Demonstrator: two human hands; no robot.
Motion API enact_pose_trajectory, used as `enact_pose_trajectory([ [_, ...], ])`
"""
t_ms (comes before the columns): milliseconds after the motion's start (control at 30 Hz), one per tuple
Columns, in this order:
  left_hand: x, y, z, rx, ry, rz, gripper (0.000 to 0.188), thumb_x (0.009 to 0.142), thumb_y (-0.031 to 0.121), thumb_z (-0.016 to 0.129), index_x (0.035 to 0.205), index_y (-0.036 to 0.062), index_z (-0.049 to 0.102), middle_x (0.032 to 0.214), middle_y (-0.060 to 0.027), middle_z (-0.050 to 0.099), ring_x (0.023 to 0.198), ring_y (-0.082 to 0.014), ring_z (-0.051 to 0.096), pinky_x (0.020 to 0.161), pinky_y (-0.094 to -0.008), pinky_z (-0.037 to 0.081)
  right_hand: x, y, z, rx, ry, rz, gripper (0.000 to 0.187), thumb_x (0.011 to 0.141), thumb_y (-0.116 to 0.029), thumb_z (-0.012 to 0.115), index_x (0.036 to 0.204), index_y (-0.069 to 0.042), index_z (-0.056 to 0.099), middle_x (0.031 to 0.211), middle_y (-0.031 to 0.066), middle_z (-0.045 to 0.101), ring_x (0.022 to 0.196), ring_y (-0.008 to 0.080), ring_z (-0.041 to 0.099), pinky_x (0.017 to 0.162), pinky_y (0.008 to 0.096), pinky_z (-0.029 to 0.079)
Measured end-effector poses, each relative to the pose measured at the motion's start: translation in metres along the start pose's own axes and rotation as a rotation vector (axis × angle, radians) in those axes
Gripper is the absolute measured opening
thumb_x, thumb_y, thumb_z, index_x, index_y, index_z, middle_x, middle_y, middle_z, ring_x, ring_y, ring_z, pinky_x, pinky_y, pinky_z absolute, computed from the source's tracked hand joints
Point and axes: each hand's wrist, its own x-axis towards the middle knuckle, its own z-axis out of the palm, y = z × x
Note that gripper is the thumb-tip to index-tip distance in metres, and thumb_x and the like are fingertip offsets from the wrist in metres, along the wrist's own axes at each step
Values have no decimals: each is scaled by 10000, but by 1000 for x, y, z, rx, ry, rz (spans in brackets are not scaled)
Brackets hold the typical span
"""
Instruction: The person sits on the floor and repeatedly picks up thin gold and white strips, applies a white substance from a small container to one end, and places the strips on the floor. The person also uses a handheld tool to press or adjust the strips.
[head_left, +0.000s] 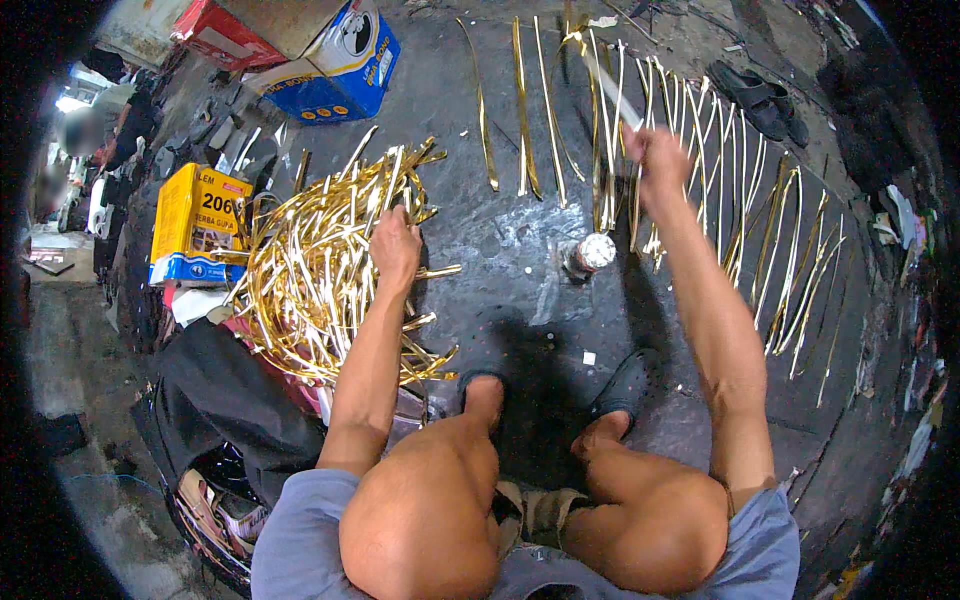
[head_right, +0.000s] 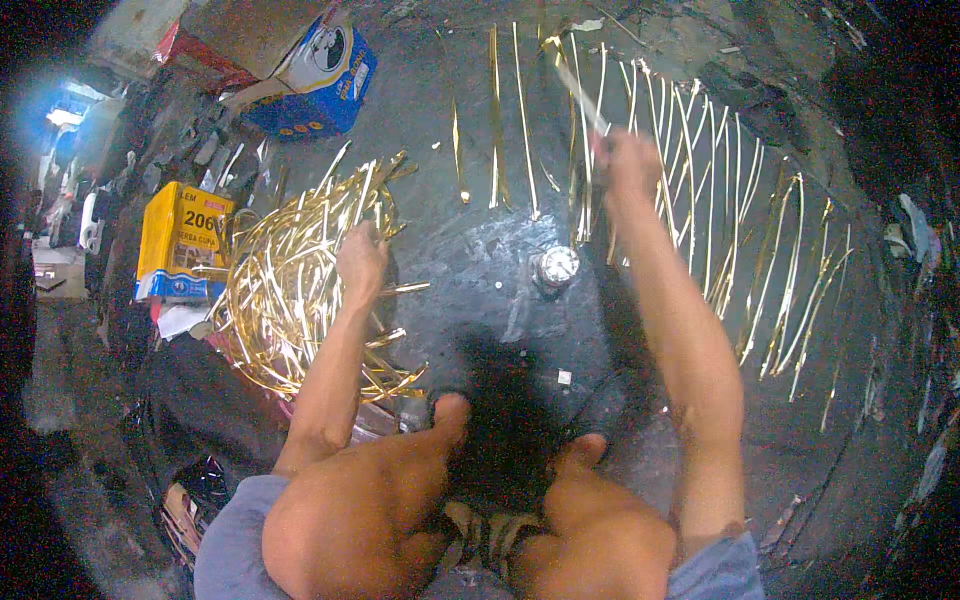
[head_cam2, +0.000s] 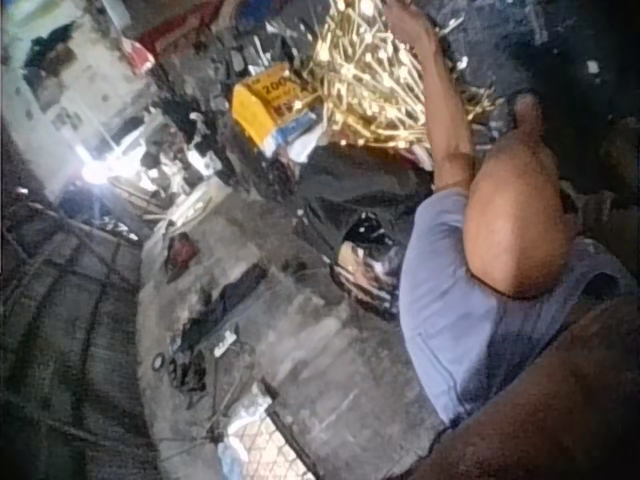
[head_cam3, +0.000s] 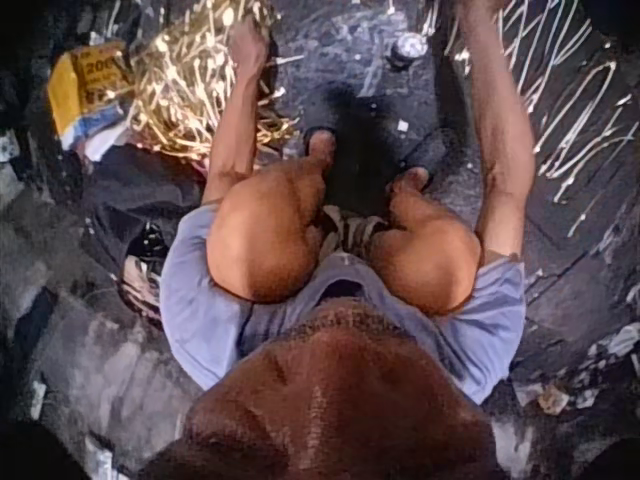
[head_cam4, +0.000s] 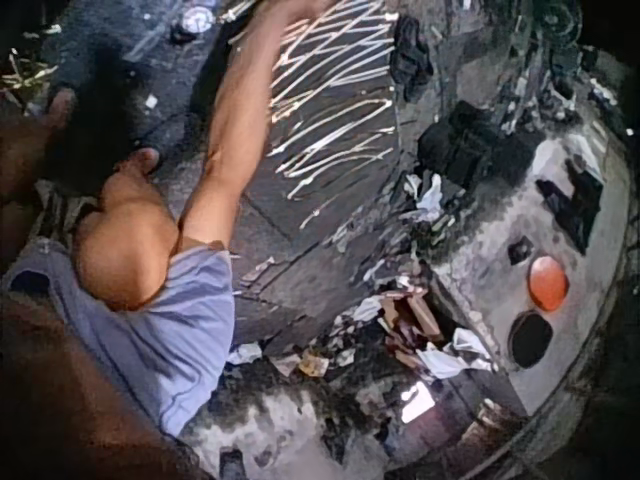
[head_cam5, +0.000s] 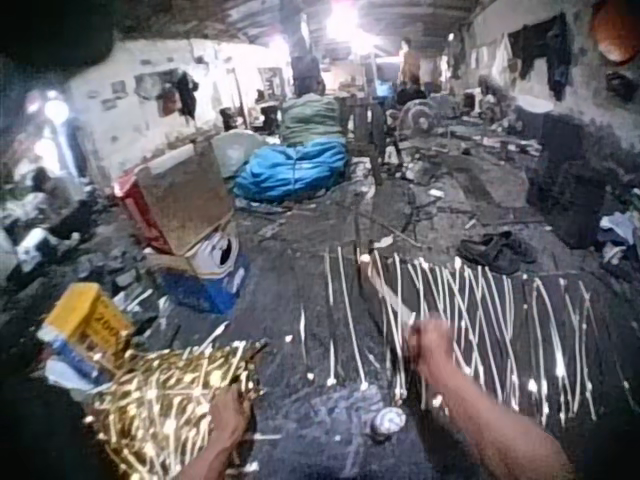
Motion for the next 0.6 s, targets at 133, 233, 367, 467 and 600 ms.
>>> enact_pose_trajectory([
  [133, -2, 28, -20, -167, -223, -1, 185, 789, 126, 720, 959, 53, 703, 851, -167, 698, 803, -360, 682, 754, -465, 542, -31, 93, -39, -335, -142, 347, 172, 779, -102, 706, 909, -4, 651, 847, 166, 714, 859, 317, 715, 775, 416, 545],
  [233, -45, 31, -38, -313, -367, 200, 242, 779, 89, 645, 1007, 85, 724, 923, -194, 693, 844, -375, 698, 784, -482, 554, -62, 85, -70, -979, -385, -66, 399, 719, -106, 722, 1102, -54, 621, 969, 158, 709, 998, 417, 673, 902, 455, 532],
  [367, -87, 54, -27, -53, -526, 265, 336, 765, 86, 647, 1098, 39, 661, 1071, -224, 631, 937, -420, 675, 804, -525, 560, -115, 64, -96, -938, -734, -331, 629, 696, -132, 774, 1282, -65, 557, 1147, 163, 610, 1063, 352, 628, 915, 407, 510],
  [467, -89, 70, -3, -143, -340, 362, 340, 781, 116, 662, 1109, 35, 621, 1069, -211, 621, 921, -405, 677, 777, -518, 562, -155, 42, -80, -859, -682, -324, 809, 661, -204, 870, 1374, -82, 508, 1257, 174, 533, 1085, 326, 610, 906, 393, 504],
  [600, -78, 88, 29, -173, -446, 570, 360, 855, 160, 682, 1182, 64, 565, 1119, -173, 592, 917, -422, 662, 779, -518, 553, -161, 60, -64, -788, -412, -411, 659, 674, -229, 890, 1242, -45, 611, 1108, 161, 605, 1035, 333, 632, 892, 399, 514],
])
